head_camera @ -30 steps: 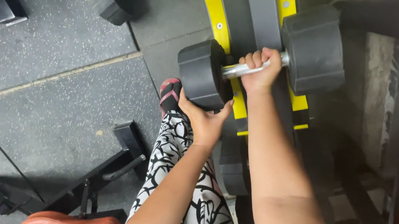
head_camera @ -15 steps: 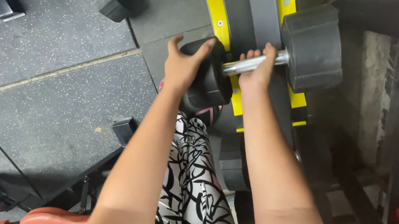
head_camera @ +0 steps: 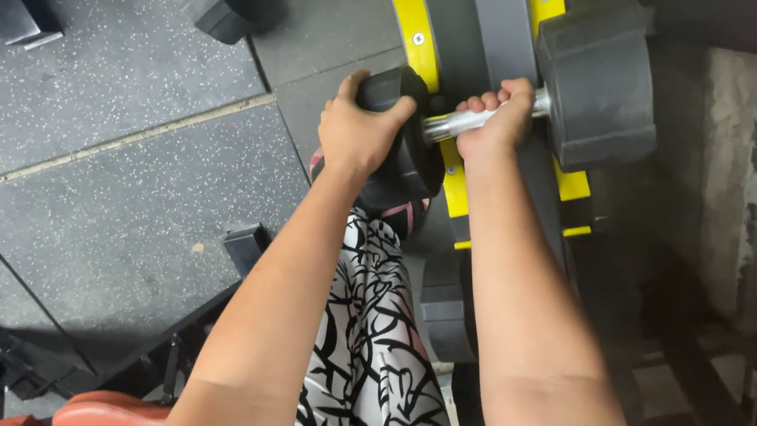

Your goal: Cleaning a row of dumbbells on a storage rack using a cloth and spray bottle.

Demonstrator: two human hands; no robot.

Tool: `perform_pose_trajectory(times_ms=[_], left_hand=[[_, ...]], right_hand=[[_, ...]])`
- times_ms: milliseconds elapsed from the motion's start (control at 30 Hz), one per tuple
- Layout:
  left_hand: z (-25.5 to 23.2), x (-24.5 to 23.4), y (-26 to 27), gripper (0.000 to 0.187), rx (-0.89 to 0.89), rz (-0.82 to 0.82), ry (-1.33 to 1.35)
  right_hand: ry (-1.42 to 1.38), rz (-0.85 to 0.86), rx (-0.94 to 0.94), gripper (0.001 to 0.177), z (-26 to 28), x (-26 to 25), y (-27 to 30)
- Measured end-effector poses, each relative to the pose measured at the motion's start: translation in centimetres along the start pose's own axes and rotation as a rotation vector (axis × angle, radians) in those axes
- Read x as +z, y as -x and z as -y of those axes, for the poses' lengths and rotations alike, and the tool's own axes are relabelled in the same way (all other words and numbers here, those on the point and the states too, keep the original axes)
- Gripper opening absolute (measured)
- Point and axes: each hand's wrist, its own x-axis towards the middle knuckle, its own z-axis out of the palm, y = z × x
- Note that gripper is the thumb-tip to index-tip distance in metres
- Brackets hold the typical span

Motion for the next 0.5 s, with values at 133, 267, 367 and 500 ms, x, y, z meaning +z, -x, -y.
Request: perform_pose_trajectory(times_ms=[133,267,367,500], left_hand=[[0.3,0.0,3.3,0.086,0.023,-0.042,0.047],[1.7,0.9,6.9,0.088,0.121,-0.116,0.17],[2.7,2.1,9.3,0.092,0.144,-0.159,0.221],[4.0,3.6,12.0,0.093,0.119,-0.19,0.293]], right_hand=[[-0.022,0.05,0.009,0.034,0.3,-1.2,1.5],[-0.027,0.124,0.007,0.037,0.4,-3.6,1.7],[-0.01,0.124,0.001,0.037,0.6,-4.8,2.1],[0.022,0.14,-0.003,0.035,0.7,-6.9,2.7]])
